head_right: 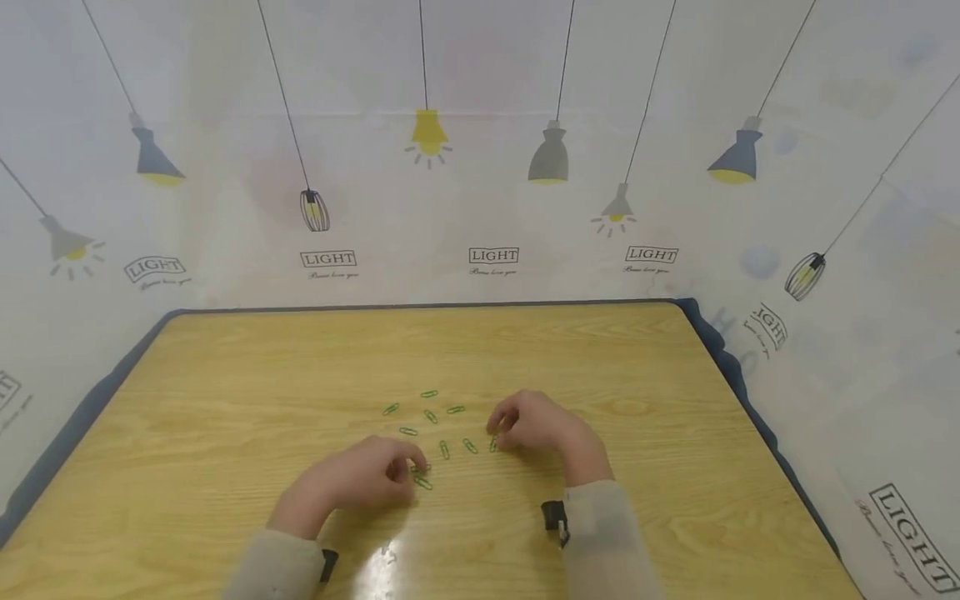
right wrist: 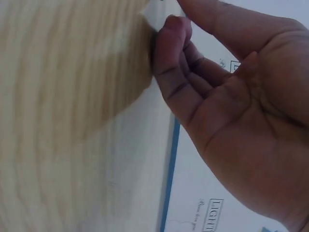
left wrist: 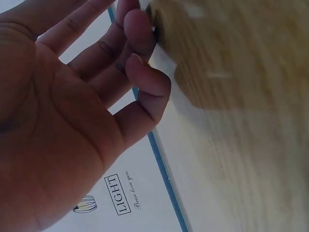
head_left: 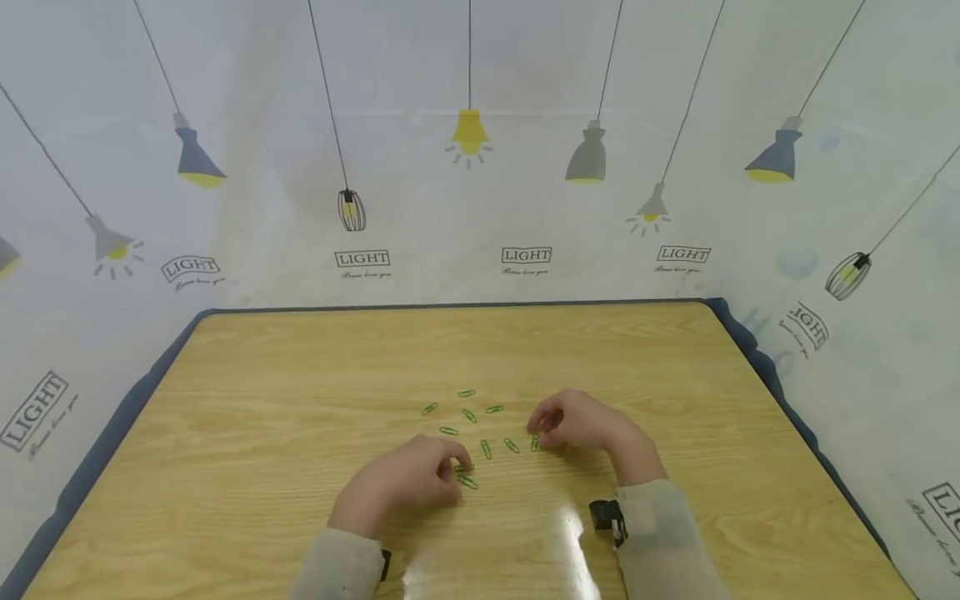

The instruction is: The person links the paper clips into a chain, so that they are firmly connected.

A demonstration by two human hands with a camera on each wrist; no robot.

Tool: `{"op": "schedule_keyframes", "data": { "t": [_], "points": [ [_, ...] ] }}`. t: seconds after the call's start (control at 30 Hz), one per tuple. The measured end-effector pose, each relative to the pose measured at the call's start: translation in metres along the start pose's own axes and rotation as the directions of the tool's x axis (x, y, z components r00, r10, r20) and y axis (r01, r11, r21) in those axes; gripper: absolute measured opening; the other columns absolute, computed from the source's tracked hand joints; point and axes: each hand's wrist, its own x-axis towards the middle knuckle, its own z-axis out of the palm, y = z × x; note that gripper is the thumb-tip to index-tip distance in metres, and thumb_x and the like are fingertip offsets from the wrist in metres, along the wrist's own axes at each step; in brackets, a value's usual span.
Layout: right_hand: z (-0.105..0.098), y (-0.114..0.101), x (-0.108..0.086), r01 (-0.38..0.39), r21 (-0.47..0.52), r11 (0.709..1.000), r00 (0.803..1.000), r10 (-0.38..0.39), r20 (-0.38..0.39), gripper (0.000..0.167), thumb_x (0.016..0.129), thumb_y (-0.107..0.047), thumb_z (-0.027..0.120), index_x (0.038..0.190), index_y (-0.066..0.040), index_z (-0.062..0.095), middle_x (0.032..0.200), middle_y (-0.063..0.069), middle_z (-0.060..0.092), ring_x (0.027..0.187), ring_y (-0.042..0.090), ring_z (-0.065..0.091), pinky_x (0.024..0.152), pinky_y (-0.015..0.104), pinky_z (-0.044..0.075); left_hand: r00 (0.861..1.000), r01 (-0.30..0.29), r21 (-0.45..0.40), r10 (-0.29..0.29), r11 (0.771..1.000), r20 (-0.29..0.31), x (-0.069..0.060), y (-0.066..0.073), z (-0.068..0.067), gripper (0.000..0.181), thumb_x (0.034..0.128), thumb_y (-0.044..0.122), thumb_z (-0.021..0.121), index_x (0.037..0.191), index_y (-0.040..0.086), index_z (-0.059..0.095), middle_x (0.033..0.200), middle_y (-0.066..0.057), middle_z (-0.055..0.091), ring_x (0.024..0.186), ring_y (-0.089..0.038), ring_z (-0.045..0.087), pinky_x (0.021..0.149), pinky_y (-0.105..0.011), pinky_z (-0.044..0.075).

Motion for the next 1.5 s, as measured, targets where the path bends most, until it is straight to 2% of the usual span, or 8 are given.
{"op": "schedule_keyframes", "data": {
  "t": [0.2, 0.43, 0.63, 0.83, 1.1, 1.33, 1.5],
  "points": [
    [-0.002, 0.014, 0.005, 0.01, 0.05, 0.999, 1.0, -0.011, 0.016, 0.014, 0.095, -0.009, 0.079, 0.108, -0.013, 0.082, 0.095, 0.004, 0.067, 0.087, 0.018, 0.055, 0.076, 0.032, 0.048, 0.999, -0.027, -0.007, 0.027, 1.0, -0.019, 0.002, -0.006, 0.003, 0.023, 0.0922, 0.008, 0.078, 0.114, 0.016, 0.077, 0.081, 0.002, 0.065, 0.07, -0.011, 0.053, 0.064, -0.026, 0.044],
    [-0.002, 0.017, 0.009, 0.035, 0.071, 0.997, 0.999, -0.037, 0.038, 0.013, 0.093, -0.009, 0.081, 0.106, -0.011, 0.082, 0.089, 0.002, 0.064, 0.084, 0.018, 0.053, 0.075, 0.031, 0.046, 0.999, 0.01, -0.05, -0.012, 0.999, -0.046, 0.003, -0.014, 0.006, 0.016, 0.0922, 0.011, 0.082, 0.105, 0.02, 0.079, 0.084, 0.001, 0.064, 0.074, -0.014, 0.055, 0.064, -0.028, 0.046],
    [-0.001, 0.019, 0.009, 0.027, 0.049, 0.998, 0.999, -0.028, 0.031, 0.011, 0.091, -0.008, 0.082, 0.101, -0.011, 0.082, 0.084, 0.001, 0.064, 0.081, 0.018, 0.053, 0.076, 0.032, 0.045, 0.995, 0.059, -0.024, -0.06, 0.998, -0.074, 0.007, -0.009, 0.012, 0.011, 0.0899, 0.013, 0.084, 0.093, 0.022, 0.078, 0.085, 0.003, 0.065, 0.078, -0.016, 0.057, 0.069, -0.032, 0.046],
    [0.001, 0.021, 0.014, 0.03, 0.051, 0.998, 0.999, -0.031, 0.026, 0.011, 0.09, -0.008, 0.082, 0.1, -0.012, 0.082, 0.09, 0.002, 0.072, 0.08, 0.017, 0.053, 0.075, 0.031, 0.045, 0.986, 0.124, 0.022, -0.121, 0.992, -0.116, 0.008, -0.005, 0.015, 0.015, 0.087, 0.015, 0.087, 0.086, 0.024, 0.075, 0.088, 0.004, 0.067, 0.082, -0.018, 0.057, 0.074, -0.037, 0.046],
    [0.001, 0.019, 0.015, 0.021, 0.032, 0.999, 1.0, -0.021, 0.021, 0.008, 0.09, -0.007, 0.083, 0.096, -0.012, 0.082, 0.084, 0.0, 0.069, 0.077, 0.016, 0.052, 0.073, 0.03, 0.045, 0.984, 0.139, 0.035, -0.134, 0.99, -0.121, 0.008, -0.002, 0.015, 0.015, 0.0872, 0.016, 0.087, 0.084, 0.024, 0.075, 0.099, 0.003, 0.072, 0.089, -0.019, 0.059, 0.083, -0.046, 0.051],
    [0.001, 0.014, 0.012, 0.041, -0.012, 0.999, 0.997, -0.04, 0.066, 0.007, 0.091, -0.005, 0.082, 0.095, -0.011, 0.08, 0.083, 0.0, 0.067, 0.076, 0.015, 0.052, 0.073, 0.029, 0.045, 0.981, 0.15, 0.034, -0.145, 0.988, -0.127, 0.008, 0.0, 0.016, 0.019, 0.085, 0.015, 0.088, 0.08, 0.024, 0.072, 0.104, 0.001, 0.075, 0.088, -0.019, 0.059, 0.085, -0.049, 0.051],
    [0.001, 0.009, 0.008, 0.03, -0.013, 0.999, 0.997, -0.029, 0.072, 0.006, 0.092, -0.007, 0.082, 0.096, -0.01, 0.078, 0.082, 0.001, 0.063, 0.076, 0.016, 0.05, 0.073, 0.03, 0.044, 0.979, 0.166, 0.019, -0.162, 0.986, -0.123, 0.008, 0.003, 0.016, 0.019, 0.0843, 0.013, 0.088, 0.08, 0.023, 0.073, 0.107, 0.0, 0.075, 0.088, -0.019, 0.059, 0.084, -0.046, 0.051]
  ]
}}
